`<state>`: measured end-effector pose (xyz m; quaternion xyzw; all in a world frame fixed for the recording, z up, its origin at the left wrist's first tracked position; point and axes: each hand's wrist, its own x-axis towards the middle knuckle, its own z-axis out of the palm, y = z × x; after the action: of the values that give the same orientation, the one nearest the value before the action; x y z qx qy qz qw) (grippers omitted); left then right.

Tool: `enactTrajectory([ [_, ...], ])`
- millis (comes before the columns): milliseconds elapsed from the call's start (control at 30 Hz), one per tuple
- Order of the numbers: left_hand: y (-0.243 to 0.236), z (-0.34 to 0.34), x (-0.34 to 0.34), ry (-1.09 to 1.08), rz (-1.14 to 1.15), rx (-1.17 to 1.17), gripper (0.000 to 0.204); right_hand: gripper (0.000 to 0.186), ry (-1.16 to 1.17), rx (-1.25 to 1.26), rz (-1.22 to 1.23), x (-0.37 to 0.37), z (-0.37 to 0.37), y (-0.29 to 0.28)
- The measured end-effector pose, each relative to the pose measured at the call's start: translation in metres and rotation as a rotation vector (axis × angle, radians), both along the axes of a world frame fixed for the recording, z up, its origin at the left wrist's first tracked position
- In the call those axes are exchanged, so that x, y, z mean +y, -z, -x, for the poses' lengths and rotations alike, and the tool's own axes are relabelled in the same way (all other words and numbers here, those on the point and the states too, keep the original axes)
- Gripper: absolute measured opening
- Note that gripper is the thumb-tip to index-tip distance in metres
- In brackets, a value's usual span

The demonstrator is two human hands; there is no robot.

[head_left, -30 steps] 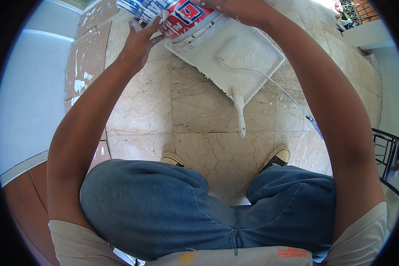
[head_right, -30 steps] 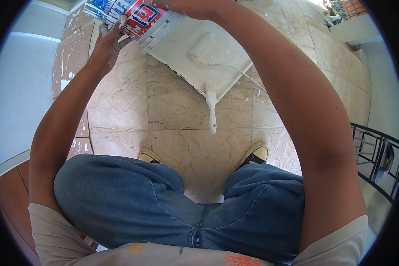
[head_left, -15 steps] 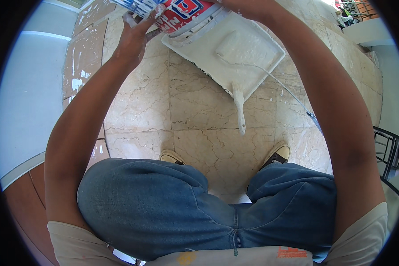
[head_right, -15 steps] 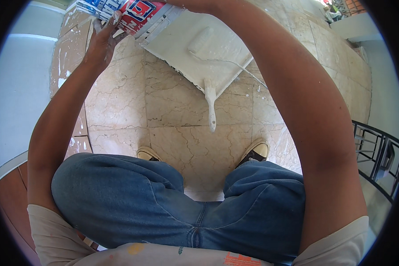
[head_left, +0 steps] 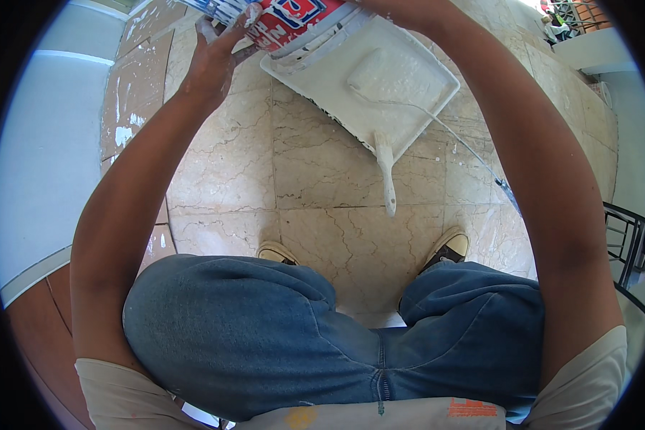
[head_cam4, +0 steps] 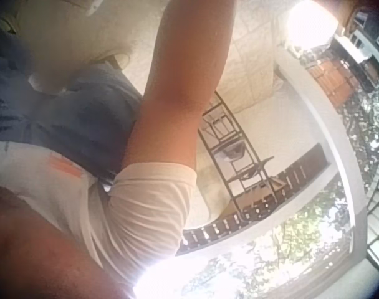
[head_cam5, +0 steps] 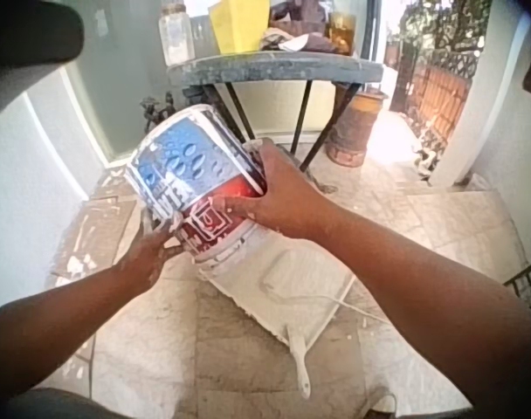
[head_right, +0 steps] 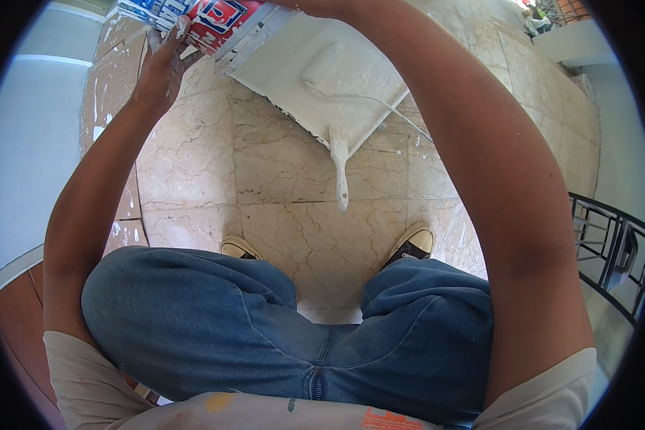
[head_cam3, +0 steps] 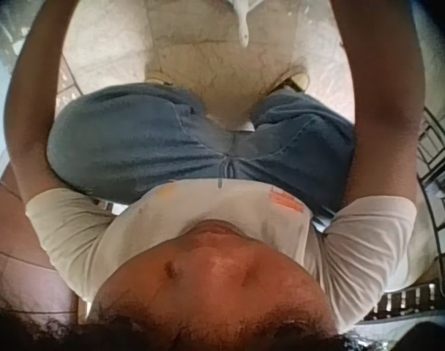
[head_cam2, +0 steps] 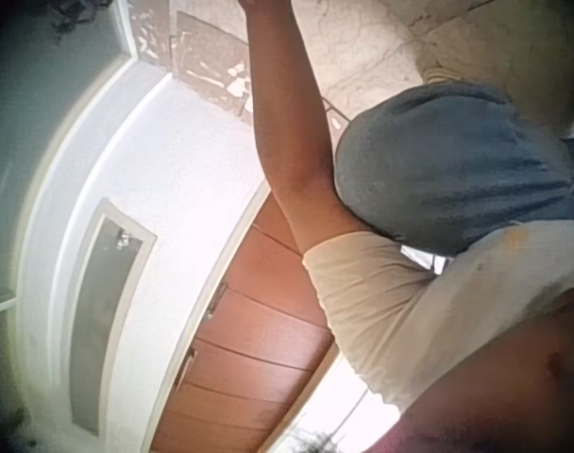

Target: The person pours white paint from a bucket into a paint tray, then stands to retrieve a smaller bucket. They sit back down and stir the contents of the smaller bucket with a stick, adding water from a plastic cup to thin the mixture.

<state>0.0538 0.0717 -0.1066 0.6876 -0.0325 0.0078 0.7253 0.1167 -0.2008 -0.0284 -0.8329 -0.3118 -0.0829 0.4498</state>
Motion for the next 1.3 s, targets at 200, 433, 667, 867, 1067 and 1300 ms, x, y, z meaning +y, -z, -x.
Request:
enactTrajectory([
  [200,-0.001,-0.005,-0.005,0.003,0.020,-0.007,0.093,0.083,0.000,-0.018,0.006,-0.005,-0.002,-0.002],
  [433,-0.003,-0.003,0.003,-0.044,0.051,-0.042,0.099,0.089,-0.044,0.016,-0.090,0.000,0.002,0.006],
  [667,-0.010,-0.002,-0.011,-0.011,-0.054,-0.158,0.091,0.091,-0.011,-0.095,-0.086,-0.010,0.001,0.023],
  [867,-0.032,0.007,-0.018,-0.007,-0.178,-0.162,0.086,0.092,-0.052,-0.061,-0.173,-0.007,0.006,0.028],
  [1067,-0.031,0.005,-0.022,-0.076,-0.083,-0.240,0.079,0.092,-0.129,-0.026,-0.262,-0.009,0.005,0.026],
  [1300,-0.035,-0.002,-0.018,0.006,-0.208,-0.201,0.067,0.096,-0.050,-0.097,-0.266,-0.006,0.017,0.020],
])
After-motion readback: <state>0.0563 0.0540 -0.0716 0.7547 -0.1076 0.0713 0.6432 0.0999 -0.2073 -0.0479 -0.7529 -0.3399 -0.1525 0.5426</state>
